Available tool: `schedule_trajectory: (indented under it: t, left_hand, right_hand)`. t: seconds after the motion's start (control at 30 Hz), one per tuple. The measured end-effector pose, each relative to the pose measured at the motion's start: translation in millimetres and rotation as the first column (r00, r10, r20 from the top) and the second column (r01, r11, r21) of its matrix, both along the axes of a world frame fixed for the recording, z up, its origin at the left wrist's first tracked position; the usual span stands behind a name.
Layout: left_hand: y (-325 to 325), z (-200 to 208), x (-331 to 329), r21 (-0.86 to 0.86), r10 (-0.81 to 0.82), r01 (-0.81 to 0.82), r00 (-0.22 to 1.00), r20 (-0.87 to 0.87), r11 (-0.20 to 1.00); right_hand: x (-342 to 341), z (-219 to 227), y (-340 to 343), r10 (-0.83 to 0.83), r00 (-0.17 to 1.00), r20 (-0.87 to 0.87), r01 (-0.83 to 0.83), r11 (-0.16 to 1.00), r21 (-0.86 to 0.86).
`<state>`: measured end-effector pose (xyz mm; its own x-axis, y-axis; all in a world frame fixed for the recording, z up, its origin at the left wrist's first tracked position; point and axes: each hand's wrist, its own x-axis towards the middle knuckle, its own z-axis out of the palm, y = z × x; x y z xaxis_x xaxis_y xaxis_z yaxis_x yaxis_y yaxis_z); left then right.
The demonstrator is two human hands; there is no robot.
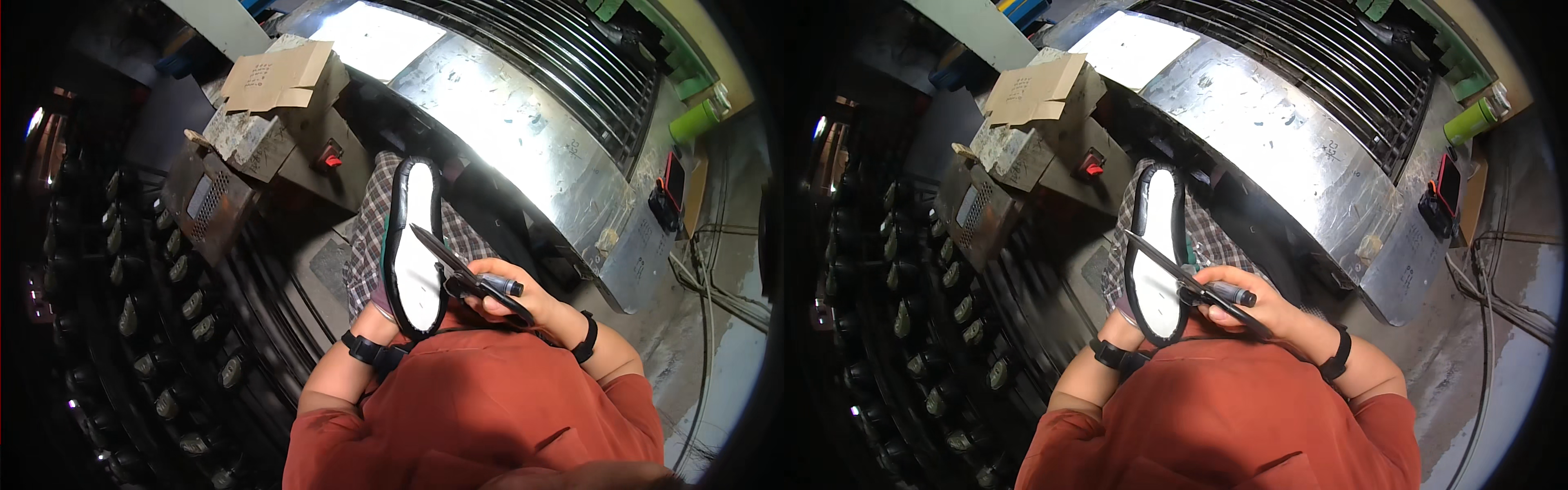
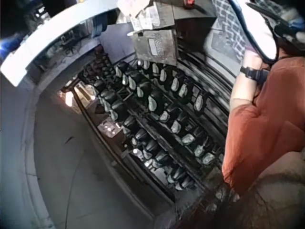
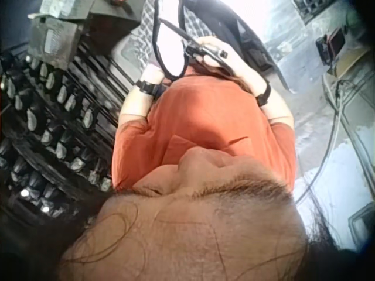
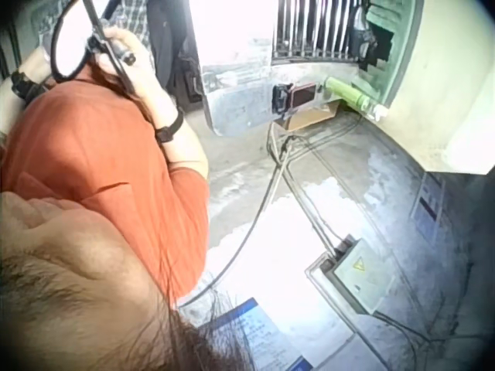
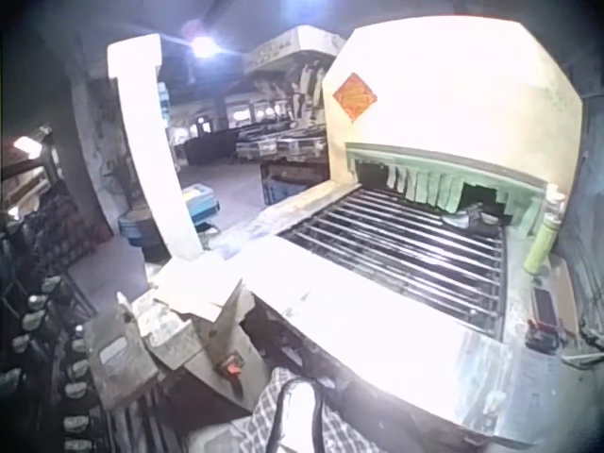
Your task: Trimming excess material from shoe soles and marking them with a pen in a factory.
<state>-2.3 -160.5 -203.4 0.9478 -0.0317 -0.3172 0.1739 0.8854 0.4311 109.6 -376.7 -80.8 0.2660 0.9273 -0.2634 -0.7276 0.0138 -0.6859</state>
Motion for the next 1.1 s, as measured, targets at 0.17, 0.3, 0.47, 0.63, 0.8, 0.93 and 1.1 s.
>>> schedule_trajectory:
  t: [0.17,0.3,0.47,0.63,0.8,0.93,1.1]
  left_hand:
    - [-3.8,7.7,-4.9,-0.057,0.000,-0.003,0.998,-0.059,0.998]
    - [-2.2,14.8,0.4,-0.089,-0.007,-0.004,0.993,-0.116,0.996]
    - [-1.0,23.9,11.2,-0.127,-0.008,-0.016,0.983,-0.183,0.992]
    - [0.1,32.7,5.5,-0.150,-0.003,-0.035,0.969,-0.249,0.988]
    - [0.5,41.4,14.9,-0.175,-0.015,-0.040,0.953,-0.301,0.984]
    - [1.5,50.0,8.0,-0.186,-0.029,-0.037,0.940,-0.341,0.982]
    - [1.1,59.5,15.7,-0.196,-0.045,-0.035,0.921,-0.388,0.980]
  right_hand:
    - [-5.1,-0.1,6.4,0.008,0.993,0.118,0.002,0.996,-0.086]
    - [-6.4,0.0,3.8,0.049,0.981,0.186,-0.028,0.993,-0.114]
    - [2.9,17.1,-2.6,0.062,0.948,0.313,0.011,0.974,-0.227]
    - [23.8,23.8,-5.1,0.199,-0.194,0.961,0.223,0.963,-0.154]
    - [26.4,17.3,-13.1,0.258,-0.485,0.835,0.171,0.965,-0.199]
    - [29.1,12.9,-10.8,0.264,-0.537,0.802,0.149,0.965,-0.217]
    - [29.1,6.2,-13.7,0.287,-0.491,0.823,0.157,0.958,-0.241]
